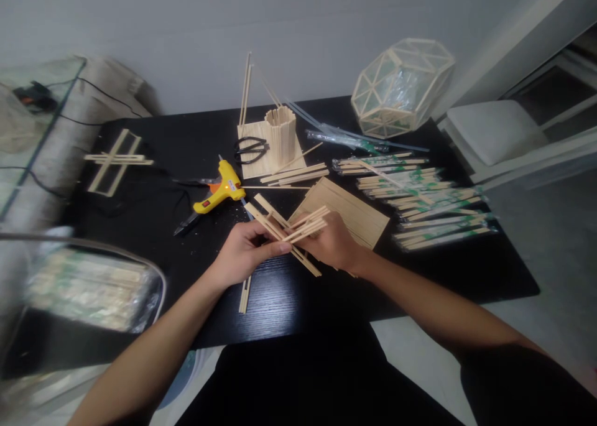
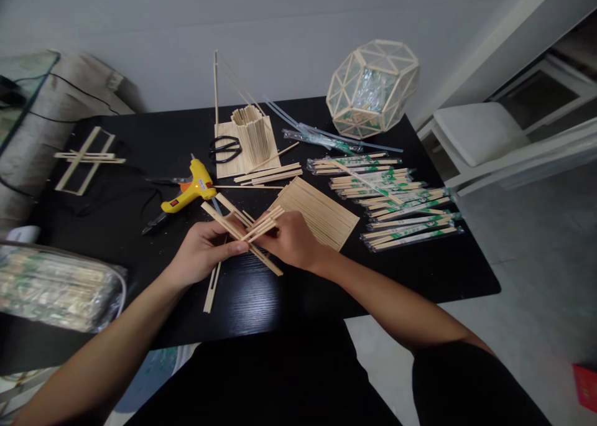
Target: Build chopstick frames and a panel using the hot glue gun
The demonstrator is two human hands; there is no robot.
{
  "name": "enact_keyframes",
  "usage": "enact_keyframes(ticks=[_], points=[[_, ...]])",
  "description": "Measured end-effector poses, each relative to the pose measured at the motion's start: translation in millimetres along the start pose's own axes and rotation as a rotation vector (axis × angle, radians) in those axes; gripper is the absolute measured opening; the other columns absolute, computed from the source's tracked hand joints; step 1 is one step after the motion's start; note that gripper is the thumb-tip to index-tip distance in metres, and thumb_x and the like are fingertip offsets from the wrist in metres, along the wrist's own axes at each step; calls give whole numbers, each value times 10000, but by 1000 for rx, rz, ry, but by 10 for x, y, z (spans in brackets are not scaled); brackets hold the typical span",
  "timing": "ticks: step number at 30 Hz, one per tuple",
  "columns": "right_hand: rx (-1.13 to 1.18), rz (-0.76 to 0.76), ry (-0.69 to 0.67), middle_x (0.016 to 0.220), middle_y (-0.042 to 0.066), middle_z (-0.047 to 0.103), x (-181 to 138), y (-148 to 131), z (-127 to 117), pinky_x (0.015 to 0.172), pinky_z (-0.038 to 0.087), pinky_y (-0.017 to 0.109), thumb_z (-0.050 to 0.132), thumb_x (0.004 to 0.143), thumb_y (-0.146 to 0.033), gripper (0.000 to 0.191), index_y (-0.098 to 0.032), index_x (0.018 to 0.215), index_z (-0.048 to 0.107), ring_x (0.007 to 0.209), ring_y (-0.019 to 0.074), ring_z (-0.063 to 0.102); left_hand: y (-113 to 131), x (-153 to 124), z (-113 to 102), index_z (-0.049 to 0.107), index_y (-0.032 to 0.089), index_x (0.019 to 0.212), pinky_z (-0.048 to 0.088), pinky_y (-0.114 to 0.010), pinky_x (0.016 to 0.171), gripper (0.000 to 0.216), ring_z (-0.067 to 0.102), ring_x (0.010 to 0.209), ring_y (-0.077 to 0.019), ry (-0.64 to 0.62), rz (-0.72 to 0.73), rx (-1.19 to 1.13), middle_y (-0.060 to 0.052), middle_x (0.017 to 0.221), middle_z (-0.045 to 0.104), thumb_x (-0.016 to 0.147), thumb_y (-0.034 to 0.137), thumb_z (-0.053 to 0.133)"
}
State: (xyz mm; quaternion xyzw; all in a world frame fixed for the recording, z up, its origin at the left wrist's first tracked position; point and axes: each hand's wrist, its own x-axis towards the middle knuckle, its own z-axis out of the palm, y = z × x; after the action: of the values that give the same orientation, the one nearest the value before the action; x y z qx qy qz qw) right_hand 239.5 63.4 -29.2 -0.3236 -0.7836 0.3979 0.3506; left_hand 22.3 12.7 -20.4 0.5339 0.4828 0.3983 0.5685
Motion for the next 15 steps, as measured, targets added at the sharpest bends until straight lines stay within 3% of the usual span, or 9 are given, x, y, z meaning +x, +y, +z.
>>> enact_keyframes(ticks=[15], points=[[7,29,13,803,40,816,4,1,4,656,521,275,756,960,-534,361,-194,853,808,725,176,762,27,11,5,844,182,906,563,-307,807,264,697,833,-197,-2,-12,-12,-62,873,779,784,404,920]])
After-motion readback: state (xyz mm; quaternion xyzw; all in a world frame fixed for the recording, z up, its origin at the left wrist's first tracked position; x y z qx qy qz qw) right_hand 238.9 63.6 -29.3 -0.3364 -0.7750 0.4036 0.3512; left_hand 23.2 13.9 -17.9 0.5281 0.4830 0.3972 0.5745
